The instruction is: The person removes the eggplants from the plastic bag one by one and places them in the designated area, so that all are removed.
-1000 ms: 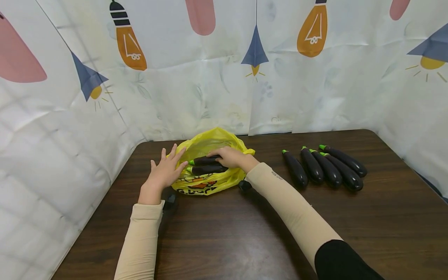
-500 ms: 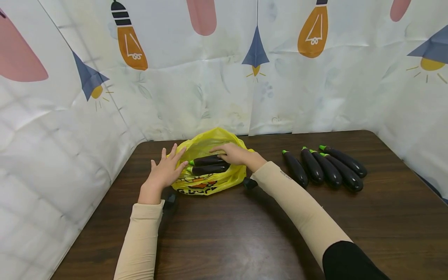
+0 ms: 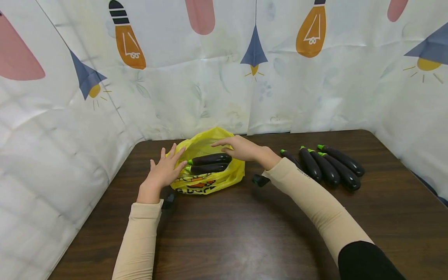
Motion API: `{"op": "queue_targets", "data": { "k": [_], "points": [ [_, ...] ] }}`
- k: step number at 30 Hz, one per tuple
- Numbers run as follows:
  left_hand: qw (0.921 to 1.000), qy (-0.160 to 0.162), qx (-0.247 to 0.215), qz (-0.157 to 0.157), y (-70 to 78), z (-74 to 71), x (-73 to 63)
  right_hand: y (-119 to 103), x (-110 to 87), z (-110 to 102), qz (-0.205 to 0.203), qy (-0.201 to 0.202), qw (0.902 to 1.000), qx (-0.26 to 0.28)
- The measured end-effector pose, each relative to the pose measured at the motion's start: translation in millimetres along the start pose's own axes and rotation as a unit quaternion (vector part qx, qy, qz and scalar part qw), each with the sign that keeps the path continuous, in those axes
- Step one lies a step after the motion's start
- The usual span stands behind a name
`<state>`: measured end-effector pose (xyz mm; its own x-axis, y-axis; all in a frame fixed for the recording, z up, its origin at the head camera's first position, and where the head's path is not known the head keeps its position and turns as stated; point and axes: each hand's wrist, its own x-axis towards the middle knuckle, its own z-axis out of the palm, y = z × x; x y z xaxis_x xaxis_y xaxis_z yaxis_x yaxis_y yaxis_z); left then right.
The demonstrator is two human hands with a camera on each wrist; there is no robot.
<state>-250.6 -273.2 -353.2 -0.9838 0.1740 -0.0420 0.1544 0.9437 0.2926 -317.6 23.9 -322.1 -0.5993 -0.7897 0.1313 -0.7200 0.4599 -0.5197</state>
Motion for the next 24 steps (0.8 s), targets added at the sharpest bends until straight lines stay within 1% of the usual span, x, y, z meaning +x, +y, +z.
{"op": "queue_targets", "data": {
  "k": [5, 10, 17, 20, 24],
  "points": [
    [1.0000, -0.001, 0.002, 0.001, -1.3, 0.5, 1.8, -1, -12.8, -10, -0.026, 0.012, 0.9995, -0.014],
    [1.0000, 0.002, 0.006, -0.001, -1.3, 1.4, 1.9, -3, -33.8, -18, -0.045, 0.040, 0.9980, -0.021],
    [0.9999, 0.003, 0.011, -0.006, -2.9, 4.4, -0.5, -3, -69.2, -24, -0.037, 0.070, 0.9966, -0.022],
    [0.9999, 0.005, 0.014, -0.005, -3.1, 3.6, -0.3, 0, -84.9, -29, -0.040, 0.081, 0.9957, -0.017],
    [0.9998, 0.007, 0.016, -0.003, -3.9, 3.3, 0.6, 6, -106.4, -39, -0.042, 0.103, 0.9935, -0.026]
  ]
}}
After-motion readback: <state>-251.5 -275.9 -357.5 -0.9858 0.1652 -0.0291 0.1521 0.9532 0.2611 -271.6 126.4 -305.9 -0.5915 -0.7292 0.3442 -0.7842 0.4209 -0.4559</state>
